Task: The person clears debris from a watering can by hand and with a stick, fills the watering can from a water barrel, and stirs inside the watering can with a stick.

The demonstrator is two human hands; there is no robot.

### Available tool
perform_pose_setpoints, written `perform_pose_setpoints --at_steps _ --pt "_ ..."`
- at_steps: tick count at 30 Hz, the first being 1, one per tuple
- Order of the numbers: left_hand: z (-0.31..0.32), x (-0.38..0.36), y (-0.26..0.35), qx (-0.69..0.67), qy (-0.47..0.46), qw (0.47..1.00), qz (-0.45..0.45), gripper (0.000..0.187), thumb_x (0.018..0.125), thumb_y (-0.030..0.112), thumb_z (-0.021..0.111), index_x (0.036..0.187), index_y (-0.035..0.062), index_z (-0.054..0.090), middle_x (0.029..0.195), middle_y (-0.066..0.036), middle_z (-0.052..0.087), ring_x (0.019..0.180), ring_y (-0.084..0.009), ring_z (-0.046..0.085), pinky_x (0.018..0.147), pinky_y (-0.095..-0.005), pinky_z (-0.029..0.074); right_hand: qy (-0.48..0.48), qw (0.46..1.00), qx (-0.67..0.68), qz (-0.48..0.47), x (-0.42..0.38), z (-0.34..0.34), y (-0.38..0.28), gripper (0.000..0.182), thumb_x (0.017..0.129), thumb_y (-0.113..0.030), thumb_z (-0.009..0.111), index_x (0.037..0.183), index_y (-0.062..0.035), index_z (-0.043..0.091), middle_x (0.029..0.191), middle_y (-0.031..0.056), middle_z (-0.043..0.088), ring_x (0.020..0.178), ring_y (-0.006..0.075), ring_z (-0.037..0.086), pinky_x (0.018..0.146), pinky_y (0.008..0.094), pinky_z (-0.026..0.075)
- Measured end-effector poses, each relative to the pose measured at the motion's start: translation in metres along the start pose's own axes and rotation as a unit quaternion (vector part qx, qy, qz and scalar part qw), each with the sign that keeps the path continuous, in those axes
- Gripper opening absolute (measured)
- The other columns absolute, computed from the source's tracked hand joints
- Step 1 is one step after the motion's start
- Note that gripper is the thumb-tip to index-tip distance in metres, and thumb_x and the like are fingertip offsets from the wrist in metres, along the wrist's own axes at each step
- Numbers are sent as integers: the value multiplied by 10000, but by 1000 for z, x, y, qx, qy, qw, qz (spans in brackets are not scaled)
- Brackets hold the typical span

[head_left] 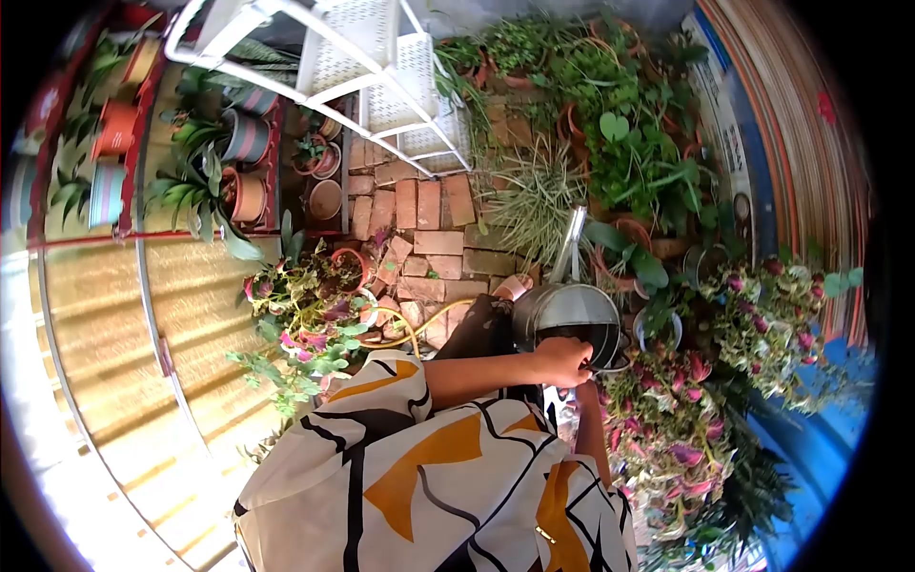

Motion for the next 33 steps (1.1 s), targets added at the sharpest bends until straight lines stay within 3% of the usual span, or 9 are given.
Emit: perform_pose_setpoints --at_steps 13,21,22,23,25,26,27,29,33 --pt "-15 -36 61 -17 122 989 80 302 749 293 539 913 39 549 844 -138 612 809 -308 584 700 -392 449 19 994 -52 -93 -69 -47 -60 465 784 -499 511 834 -39 553 587 89 570 449 204 554 371 349 446" --pt "-14 -38 77 -20 116 992 44 302 746 303 546 932 65 547 818 -123 612 783 -297 588 669 -386 443 52 989 -37 -134 -89 -63 -64 428 782 -440 545 723 -16 559 507 76 536 344 183 471 322 295 366" --pt "-13 -38 79 -30 123 991 38 294 746 305 548 921 69 555 811 -124 613 776 -296 589 663 -382 445 46 987 -51 -148 -78 -70 -56 440 799 -442 527 810 -3 559 664 111 584 475 188 534 335 288 380" --pt "-9 -31 73 -48 155 985 54 288 751 317 551 908 76 565 792 -123 612 762 -294 591 652 -375 446 47 987 -48 -147 -65 -79 -45 440 799 -442 527 810 -3 559 664 111 584 475 188 534 335 288 380" --pt "-9 -24 67 -84 177 980 44 292 750 331 528 858 61 558 786 -130 610 761 -322 582 650 -394 441 123 943 -88 -297 -42 -101 -32 453 821 -448 493 940 -12 531 899 139 579 706 218 568 405 295 426" --pt "-10 -21 65 -89 173 980 34 300 758 340 527 884 70 562 806 -122 614 774 -314 585 664 -388 445 92 978 -78 -168 -98 -93 -50 482 837 -464 459 1071 -42 477 1078 135 522 928 258 529 552 367 467" --pt "-8 -16 61 -91 187 978 32 314 765 351 525 909 75 565 823 -127 615 784 -308 588 679 -387 447 83 980 -62 -170 -114 -98 -54 490 842 -471 444 1110 -61 456 1032 111 551 933 256 535 674 419 449" --pt "-10 -19 65 -95 166 982 7 326 768 357 529 934 79 564 827 -133 614 784 -307 587 687 -380 448 92 972 -46 -210 -127 -110 -55 494 846 -477 435 1118 -64 445 1005 98 563 932 246 532 712 433 427" --pt "-1 -15 66 -106 165 980 23 322 761 355 540 887 59 545 818 -139 606 778 -309 578 682 -379 443 131 944 -90 -288 -85 -140 -26 381 833 -423 495 1014 -88 489 879 34 602 792 135 556 565 297 415"
Point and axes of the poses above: each hand's wrist, its own x-axis towards the middle knuckle, its own z-axis out of the palm, y = z × x, the point moved 4 cm from there along x, towards the middle knuckle
